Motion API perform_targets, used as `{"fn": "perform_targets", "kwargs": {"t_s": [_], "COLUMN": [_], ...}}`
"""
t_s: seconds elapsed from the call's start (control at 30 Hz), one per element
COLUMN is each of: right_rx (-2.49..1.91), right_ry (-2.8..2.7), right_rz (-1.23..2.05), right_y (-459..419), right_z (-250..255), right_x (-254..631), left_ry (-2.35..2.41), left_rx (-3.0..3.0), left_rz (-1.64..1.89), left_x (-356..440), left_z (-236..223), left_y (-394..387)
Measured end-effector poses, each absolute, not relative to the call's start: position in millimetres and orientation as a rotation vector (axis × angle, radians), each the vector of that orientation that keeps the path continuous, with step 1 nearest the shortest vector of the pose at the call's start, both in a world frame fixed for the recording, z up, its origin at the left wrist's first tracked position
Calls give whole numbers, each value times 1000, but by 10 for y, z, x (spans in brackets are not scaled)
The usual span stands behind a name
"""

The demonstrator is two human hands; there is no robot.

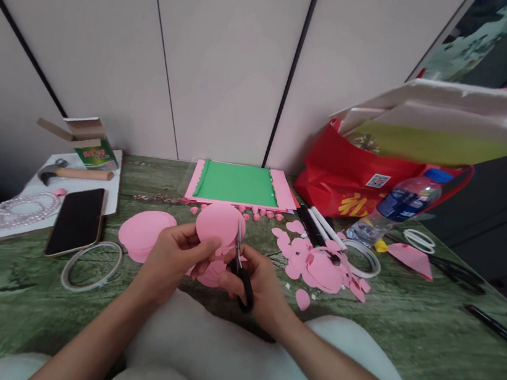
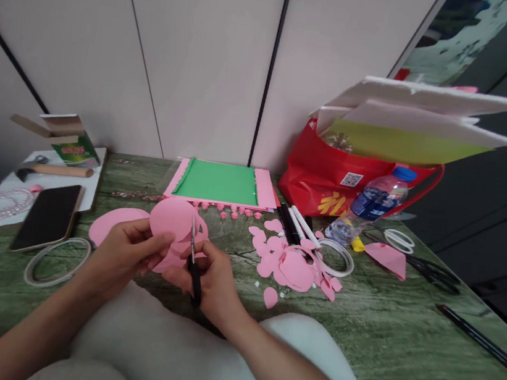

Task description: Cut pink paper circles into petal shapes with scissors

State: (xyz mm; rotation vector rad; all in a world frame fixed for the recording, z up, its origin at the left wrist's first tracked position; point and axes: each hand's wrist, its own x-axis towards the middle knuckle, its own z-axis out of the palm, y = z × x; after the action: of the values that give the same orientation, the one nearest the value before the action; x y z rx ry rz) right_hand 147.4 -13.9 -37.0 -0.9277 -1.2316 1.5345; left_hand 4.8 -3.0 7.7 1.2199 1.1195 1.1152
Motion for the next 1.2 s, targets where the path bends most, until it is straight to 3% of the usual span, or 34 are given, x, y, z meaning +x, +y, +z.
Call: {"fn": "perform_targets", "kwargs": {"t_s": [1.2], "right_rx": [-926], "right_ry": [-1248], "right_rz": [1568], "right_y": [-149], "right_z": [-374], "right_x": [1468], "left_ry": [1162], "left_rx": [1263], "left_rz": [1114], "left_x": [39], "left_z": [64], "left_y": [-31]}}
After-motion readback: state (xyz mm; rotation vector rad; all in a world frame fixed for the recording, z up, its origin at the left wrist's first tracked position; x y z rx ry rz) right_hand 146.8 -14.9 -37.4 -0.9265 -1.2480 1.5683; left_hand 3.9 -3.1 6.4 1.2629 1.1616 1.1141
